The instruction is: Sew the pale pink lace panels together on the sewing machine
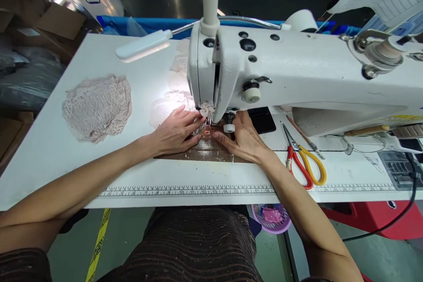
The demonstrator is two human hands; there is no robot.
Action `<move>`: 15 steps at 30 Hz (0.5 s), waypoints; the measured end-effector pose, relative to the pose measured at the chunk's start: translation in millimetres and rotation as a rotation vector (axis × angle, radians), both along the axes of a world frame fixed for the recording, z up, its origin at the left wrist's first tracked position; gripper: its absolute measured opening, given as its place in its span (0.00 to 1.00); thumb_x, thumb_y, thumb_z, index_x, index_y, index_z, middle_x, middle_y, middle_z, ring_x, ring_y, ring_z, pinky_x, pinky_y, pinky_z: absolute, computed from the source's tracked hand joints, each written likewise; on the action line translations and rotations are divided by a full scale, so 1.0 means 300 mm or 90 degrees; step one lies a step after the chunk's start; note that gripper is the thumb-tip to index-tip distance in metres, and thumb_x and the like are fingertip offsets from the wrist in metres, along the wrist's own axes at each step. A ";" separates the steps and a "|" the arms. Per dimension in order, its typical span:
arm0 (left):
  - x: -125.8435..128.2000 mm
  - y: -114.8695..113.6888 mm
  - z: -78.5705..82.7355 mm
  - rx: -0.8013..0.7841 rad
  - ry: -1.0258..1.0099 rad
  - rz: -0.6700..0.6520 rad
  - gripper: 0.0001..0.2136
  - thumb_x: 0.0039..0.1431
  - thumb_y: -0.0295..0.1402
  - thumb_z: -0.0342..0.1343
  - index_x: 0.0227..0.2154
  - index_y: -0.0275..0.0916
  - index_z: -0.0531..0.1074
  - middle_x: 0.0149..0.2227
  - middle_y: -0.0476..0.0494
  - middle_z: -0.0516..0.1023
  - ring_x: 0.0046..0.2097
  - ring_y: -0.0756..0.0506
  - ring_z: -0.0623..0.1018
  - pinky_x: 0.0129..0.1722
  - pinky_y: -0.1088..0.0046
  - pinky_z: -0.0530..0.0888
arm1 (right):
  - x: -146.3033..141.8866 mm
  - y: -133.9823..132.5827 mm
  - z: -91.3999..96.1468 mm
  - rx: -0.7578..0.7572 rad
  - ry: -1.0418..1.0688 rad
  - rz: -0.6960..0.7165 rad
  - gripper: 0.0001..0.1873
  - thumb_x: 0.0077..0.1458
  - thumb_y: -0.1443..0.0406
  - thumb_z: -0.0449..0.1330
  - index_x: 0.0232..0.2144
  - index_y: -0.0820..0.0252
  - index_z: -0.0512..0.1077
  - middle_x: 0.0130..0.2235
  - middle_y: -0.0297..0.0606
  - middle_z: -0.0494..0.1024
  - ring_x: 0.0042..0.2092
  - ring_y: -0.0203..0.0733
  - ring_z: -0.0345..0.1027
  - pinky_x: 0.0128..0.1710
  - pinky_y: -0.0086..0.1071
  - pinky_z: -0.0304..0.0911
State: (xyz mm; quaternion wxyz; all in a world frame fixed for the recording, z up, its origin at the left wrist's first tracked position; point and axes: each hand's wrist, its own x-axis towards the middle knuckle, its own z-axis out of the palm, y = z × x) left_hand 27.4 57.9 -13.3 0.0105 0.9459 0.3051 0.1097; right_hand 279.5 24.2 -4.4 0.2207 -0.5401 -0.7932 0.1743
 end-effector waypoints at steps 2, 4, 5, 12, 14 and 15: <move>-0.002 0.001 0.002 -0.007 0.007 0.006 0.23 0.70 0.41 0.42 0.59 0.31 0.65 0.56 0.32 0.70 0.55 0.38 0.71 0.61 0.51 0.61 | 0.012 -0.018 0.008 0.034 -0.009 -0.023 0.32 0.61 0.46 0.54 0.56 0.63 0.68 0.58 0.55 0.66 0.61 0.60 0.59 0.60 0.54 0.58; -0.003 0.004 0.005 -0.018 0.011 0.013 0.23 0.71 0.42 0.41 0.59 0.32 0.64 0.58 0.32 0.69 0.57 0.37 0.70 0.62 0.51 0.60 | 0.025 -0.033 0.009 0.086 0.009 -0.032 0.20 0.63 0.53 0.54 0.47 0.60 0.74 0.53 0.51 0.71 0.56 0.56 0.66 0.56 0.50 0.64; -0.003 0.006 0.006 -0.024 0.012 0.016 0.23 0.71 0.42 0.41 0.60 0.32 0.64 0.59 0.32 0.68 0.58 0.37 0.69 0.62 0.51 0.59 | 0.031 -0.040 0.008 0.100 0.024 -0.026 0.16 0.64 0.56 0.53 0.42 0.59 0.76 0.49 0.49 0.74 0.52 0.53 0.69 0.53 0.47 0.67; 0.002 -0.013 0.028 -0.084 0.048 0.057 0.25 0.72 0.43 0.36 0.64 0.33 0.58 0.63 0.31 0.64 0.66 0.34 0.60 0.65 0.42 0.52 | 0.048 -0.082 0.008 0.094 0.135 -0.078 0.12 0.61 0.59 0.56 0.37 0.58 0.77 0.45 0.46 0.75 0.46 0.48 0.73 0.45 0.43 0.71; 0.005 -0.028 0.051 -0.101 0.058 0.093 0.25 0.72 0.44 0.36 0.63 0.34 0.58 0.64 0.32 0.63 0.67 0.33 0.59 0.63 0.42 0.55 | 0.055 -0.084 0.013 0.050 0.207 -0.111 0.13 0.60 0.58 0.58 0.41 0.58 0.77 0.47 0.47 0.75 0.45 0.47 0.73 0.44 0.42 0.72; 0.007 -0.030 0.065 -0.104 0.061 0.111 0.25 0.72 0.44 0.37 0.63 0.34 0.59 0.64 0.31 0.62 0.65 0.32 0.60 0.62 0.43 0.58 | 0.059 -0.081 0.016 0.017 0.254 -0.126 0.14 0.59 0.57 0.59 0.43 0.58 0.76 0.47 0.46 0.75 0.44 0.46 0.73 0.43 0.41 0.72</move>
